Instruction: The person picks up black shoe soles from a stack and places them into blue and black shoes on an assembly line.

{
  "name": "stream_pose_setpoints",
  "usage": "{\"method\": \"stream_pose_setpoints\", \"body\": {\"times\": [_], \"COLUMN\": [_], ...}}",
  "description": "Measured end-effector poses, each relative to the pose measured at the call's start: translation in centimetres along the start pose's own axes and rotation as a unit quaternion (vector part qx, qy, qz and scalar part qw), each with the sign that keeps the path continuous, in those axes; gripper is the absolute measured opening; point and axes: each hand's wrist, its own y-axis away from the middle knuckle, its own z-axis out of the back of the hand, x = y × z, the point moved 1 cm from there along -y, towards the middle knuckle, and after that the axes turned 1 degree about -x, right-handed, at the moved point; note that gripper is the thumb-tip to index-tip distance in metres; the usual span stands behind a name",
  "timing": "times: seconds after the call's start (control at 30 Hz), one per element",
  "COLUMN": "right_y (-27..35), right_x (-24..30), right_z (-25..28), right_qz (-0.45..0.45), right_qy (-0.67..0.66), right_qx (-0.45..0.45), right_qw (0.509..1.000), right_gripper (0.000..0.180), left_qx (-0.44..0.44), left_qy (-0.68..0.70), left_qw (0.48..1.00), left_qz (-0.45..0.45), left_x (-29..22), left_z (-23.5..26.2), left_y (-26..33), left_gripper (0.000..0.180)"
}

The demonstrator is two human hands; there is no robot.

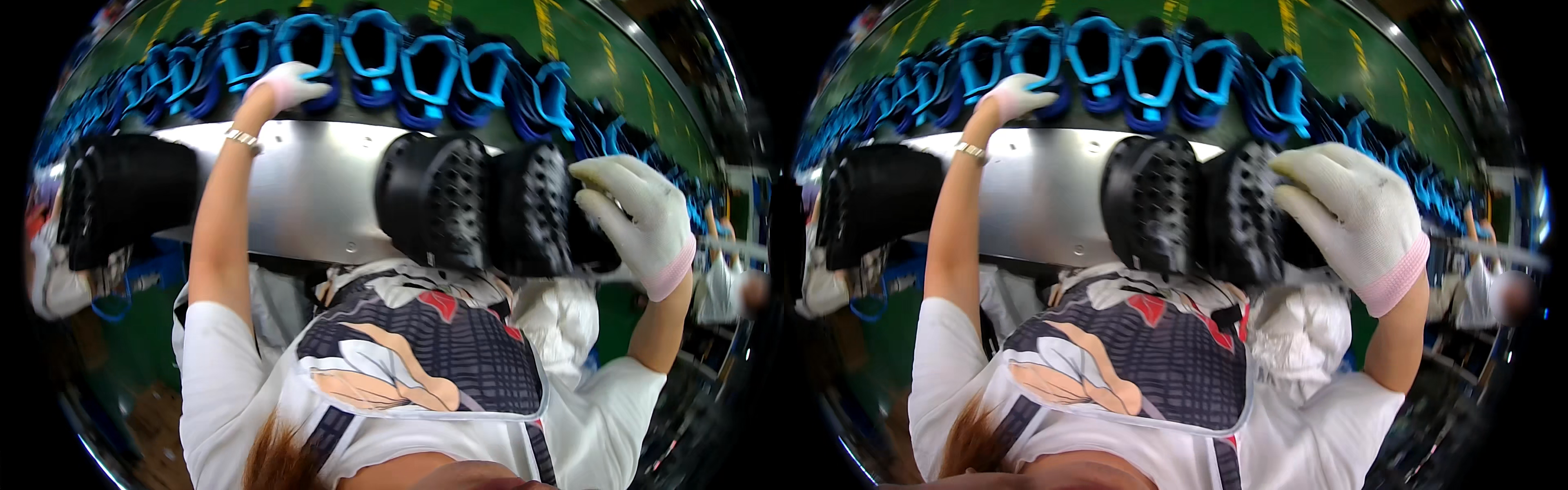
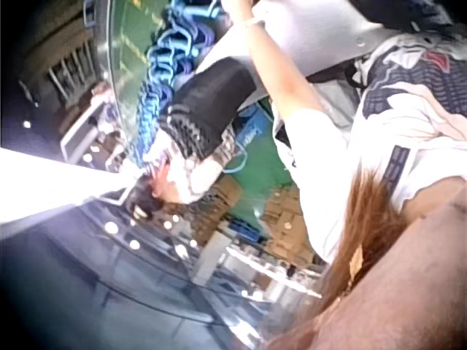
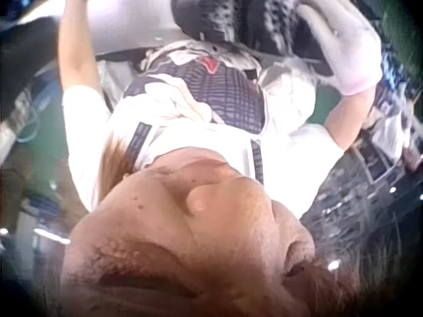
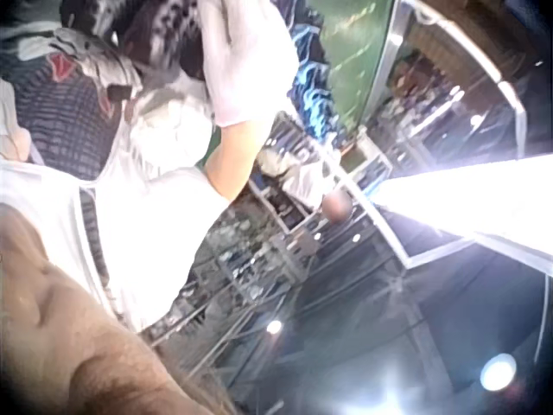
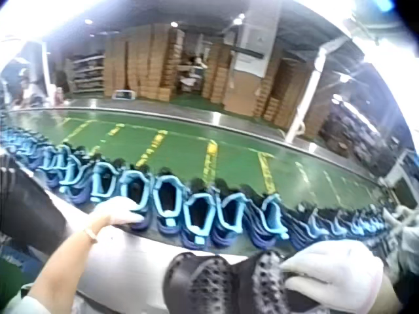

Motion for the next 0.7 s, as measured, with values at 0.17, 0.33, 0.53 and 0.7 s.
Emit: {"method": "stream_pose_setpoints", "body": {"times": [0.17,0.33,0.53,0.7], "right_y": [4.1,4.3,4.1,3.2], "right_x": [0.5,1.0,0.5,0.8], "right_z": [0.0,-1.8,-3.2,-2.8], "right_qz": [0.011,0.045,0.050,0.049], "right_qy": [-0.050,-0.032,0.024,0.009], "right_qx": [-0.010,-0.009,0.032,0.049], "right_qw": [0.999,0.998,0.998,0.998], "right_gripper": [0.027,0.054,0.064,0.058], "left_qx": [-0.356,-0.366,-0.312,-0.247], "left_qy": [-0.172,-0.025,0.043,0.103], "left_qw": [0.910,0.909,0.924,0.940], "left_qz": [-0.125,-0.195,-0.218,-0.214], "left_x": [0.5,-2.3,-5.2,-6.1], "left_z": [-1.6,-3.5,-5.7,-5.8], "left_y": [3.2,6.8,9.1,10.2], "left_gripper": [0.056,0.046,0.040,0.038]}}
